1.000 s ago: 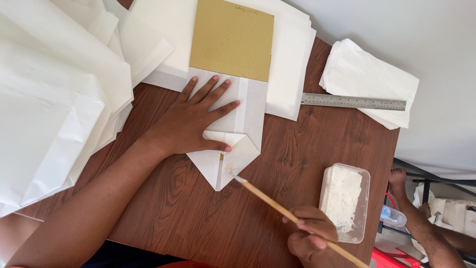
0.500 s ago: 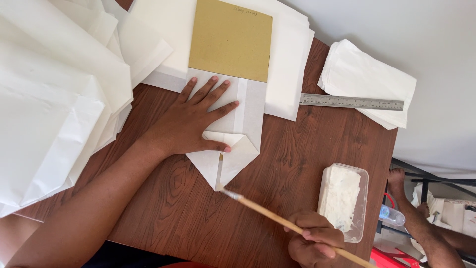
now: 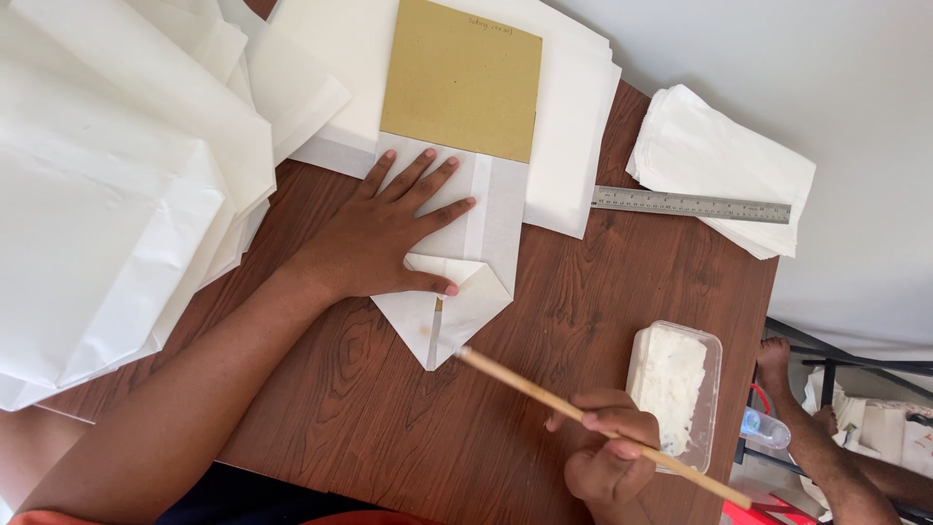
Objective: Folding and gluing paper sheets to assemble paper bags using a cardboard template.
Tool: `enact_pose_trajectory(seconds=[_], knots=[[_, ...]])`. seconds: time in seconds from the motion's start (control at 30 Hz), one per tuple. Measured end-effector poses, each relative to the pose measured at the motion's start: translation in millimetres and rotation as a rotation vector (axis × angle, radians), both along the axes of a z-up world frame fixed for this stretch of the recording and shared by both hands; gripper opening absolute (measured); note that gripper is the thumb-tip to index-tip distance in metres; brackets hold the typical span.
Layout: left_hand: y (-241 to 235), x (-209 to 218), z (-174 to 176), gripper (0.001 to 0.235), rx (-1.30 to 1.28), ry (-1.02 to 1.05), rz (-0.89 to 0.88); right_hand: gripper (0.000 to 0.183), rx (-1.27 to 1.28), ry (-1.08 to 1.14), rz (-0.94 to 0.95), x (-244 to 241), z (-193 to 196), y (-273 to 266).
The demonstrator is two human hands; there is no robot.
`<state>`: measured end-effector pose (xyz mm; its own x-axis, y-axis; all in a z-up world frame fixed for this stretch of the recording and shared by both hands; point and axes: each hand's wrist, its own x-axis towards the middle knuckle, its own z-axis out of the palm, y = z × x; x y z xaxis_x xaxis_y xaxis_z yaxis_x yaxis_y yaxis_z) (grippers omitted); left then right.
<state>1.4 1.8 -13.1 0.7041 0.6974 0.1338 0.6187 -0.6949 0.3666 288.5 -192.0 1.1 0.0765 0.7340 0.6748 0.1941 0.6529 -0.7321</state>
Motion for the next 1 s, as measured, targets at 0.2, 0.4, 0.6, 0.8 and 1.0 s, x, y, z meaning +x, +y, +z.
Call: enact_pose_trajectory(seconds=[0.2,0.4,0.6,0.8,1.0], knots=[[-1,-1,1,0.1,0.029,-0.01,0.006,0.037,-0.131,-0.063,0.018,12,3,-3],[-1,-2,10,0.104,-0.032,0.036,-0.016,0.044,-0.275,0.181,-0.272,55,47,18],[-2,-1,16,0.111,-0.06,0.052,-0.042,0.039,-0.415,0.333,-0.819,141,62,31],[-2,1,22,0.108,-0.082,0.093,-0.016,0.031,-0.8,0.355,-0.789,191,36,36],[-2,0,24,0.093,-0.118,0.075,0.11,0.044,-0.981,0.065,-0.664,213,12,38]])
